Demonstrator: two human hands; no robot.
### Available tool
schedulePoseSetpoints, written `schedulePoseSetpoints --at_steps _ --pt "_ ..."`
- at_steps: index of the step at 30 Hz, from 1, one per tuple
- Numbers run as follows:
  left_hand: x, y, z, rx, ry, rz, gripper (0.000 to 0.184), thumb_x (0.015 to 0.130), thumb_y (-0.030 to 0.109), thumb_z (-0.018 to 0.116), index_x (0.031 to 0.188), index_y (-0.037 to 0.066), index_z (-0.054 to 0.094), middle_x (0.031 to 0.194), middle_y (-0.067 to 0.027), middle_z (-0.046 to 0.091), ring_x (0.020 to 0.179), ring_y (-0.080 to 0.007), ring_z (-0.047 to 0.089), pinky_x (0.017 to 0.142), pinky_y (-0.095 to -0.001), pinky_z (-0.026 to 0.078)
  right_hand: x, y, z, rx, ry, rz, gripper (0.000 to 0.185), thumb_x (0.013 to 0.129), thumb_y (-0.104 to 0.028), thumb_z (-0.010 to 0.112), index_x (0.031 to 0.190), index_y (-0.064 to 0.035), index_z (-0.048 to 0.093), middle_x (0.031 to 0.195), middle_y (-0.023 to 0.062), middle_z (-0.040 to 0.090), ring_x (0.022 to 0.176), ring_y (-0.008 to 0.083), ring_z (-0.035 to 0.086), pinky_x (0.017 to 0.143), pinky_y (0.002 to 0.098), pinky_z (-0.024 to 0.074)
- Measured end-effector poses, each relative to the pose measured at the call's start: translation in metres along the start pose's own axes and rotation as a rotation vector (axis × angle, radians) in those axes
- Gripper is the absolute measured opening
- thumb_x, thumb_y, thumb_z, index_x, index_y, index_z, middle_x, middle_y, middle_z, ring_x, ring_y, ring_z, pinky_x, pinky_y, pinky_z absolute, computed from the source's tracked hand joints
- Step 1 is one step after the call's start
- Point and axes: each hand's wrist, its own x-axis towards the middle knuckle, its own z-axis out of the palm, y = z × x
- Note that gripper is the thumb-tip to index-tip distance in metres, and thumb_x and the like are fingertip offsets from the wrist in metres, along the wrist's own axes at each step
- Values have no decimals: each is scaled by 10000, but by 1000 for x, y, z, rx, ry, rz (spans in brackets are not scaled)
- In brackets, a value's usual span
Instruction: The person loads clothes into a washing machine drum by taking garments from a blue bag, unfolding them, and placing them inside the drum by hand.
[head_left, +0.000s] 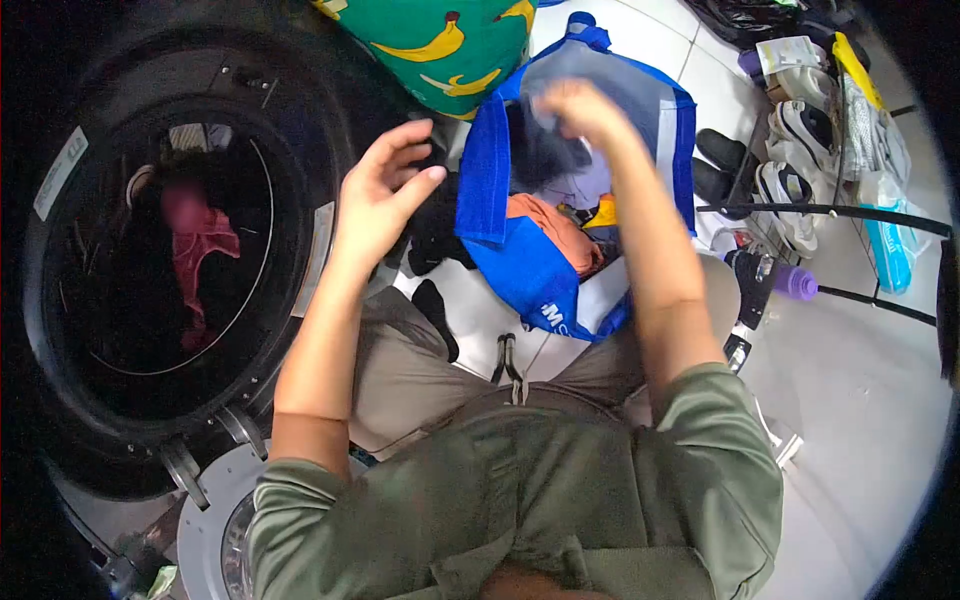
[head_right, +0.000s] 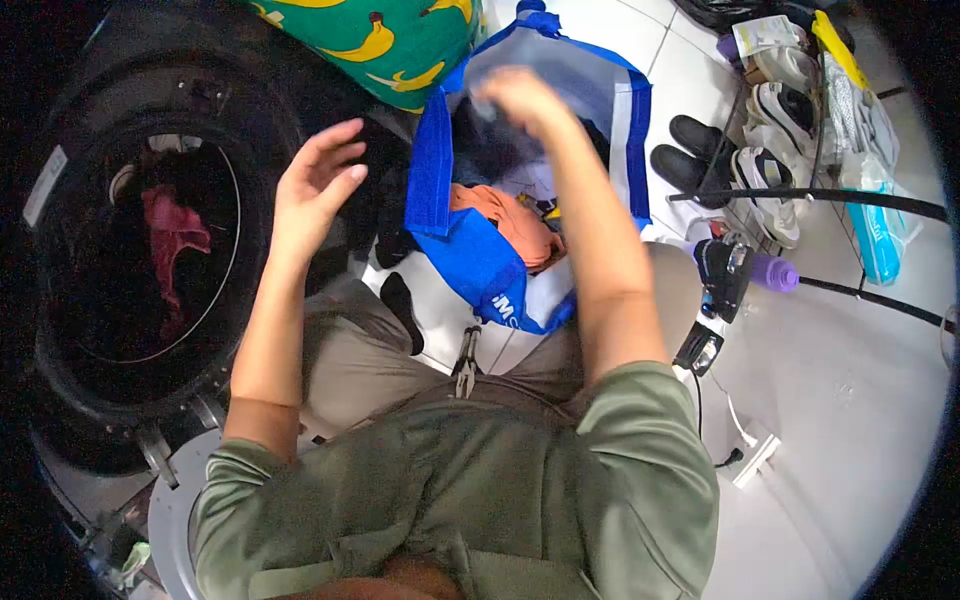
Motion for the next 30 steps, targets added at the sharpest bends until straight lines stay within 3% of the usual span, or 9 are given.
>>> schedulePoseSetpoints --at_steps 4,6,9,15,17,19,24,26,30 --pt "22 -1 56 109 87 183 840 598 189 781 1271 10 312 1229 -121 432 1100 -255 449 919 -372 365 -76 -149 -18 577 -506 -434 301 787 -274 588 974 -40 556 864 77 598 846 171 581 748 344 483" --pt "34 7 76 40 -117 94 604 676 176 717 1194 13 453 1090 -96 528 1045 -184 477 878 -324 406 -101 -204 -7 681 -743 -551 160 780 -223 600 714 -101 520 622 -21 493 524 79 423 473 198 329" --pt "41 37 66 -88 78 -197 368 853 264 469 1143 44 518 960 -97 580 834 -194 574 754 -344 488 -158 -237 -20 751 -509 -515 177 799 -222 570 767 -51 539 670 21 529 622 123 510 568 244 411" --pt "3 81 -201 -351 910 -181 306 851 137 402 1093 -19 504 1096 -156 541 1017 -272 510 884 -377 425 -84 -54 -15 200 100 -360 218 803 -264 507 778 -57 570 708 88 597 688 133 596 582 287 481" --pt "-12 15 -378 782 576 166 329 863 124 382 1137 -26 483 1139 -171 511 1040 -266 494 904 -365 412 -52 56 43 -394 266 -45 246 734 -248 542 828 -30 607 816 156 606 785 264 593 666 371 472" --pt "-48 69 -284 -421 1164 151 382 813 220 536 1150 43 505 1150 -123 519 1083 -321 465 888 -447 386 -61 151 82 -860 -71 66 331 685 -226 576 946 -28 628 993 198 590 933 327 573 811 397 453" --pt "-39 65 -187 -73 919 136 318 790 188 556 1079 57 544 1008 -69 588 913 -194 562 749 -306 410 -29 144 45 -1085 -197 -257 303 763 -286 482 791 -30 642 904 204 599 789 317 592 687 409 462" --pt "-42 76 -121 192 641 145 308 783 187 569 1071 80 556 1016 -36 590 894 -158 567 756 -280 399 -87 22 13 28 -25 113 188 789 -251 537 776 -74 597 788 61 613 677 184 564 642 356 460" --pt "-21 71 -44 108 138 56 291 809 220 552 1060 73 559 1051 -25 580 929 -125 553 778 -247 384 -126 -79 -23 489 51 -340 206 830 -227 538 739 -46 571 676 9 563 603 126 529 559 263 445"
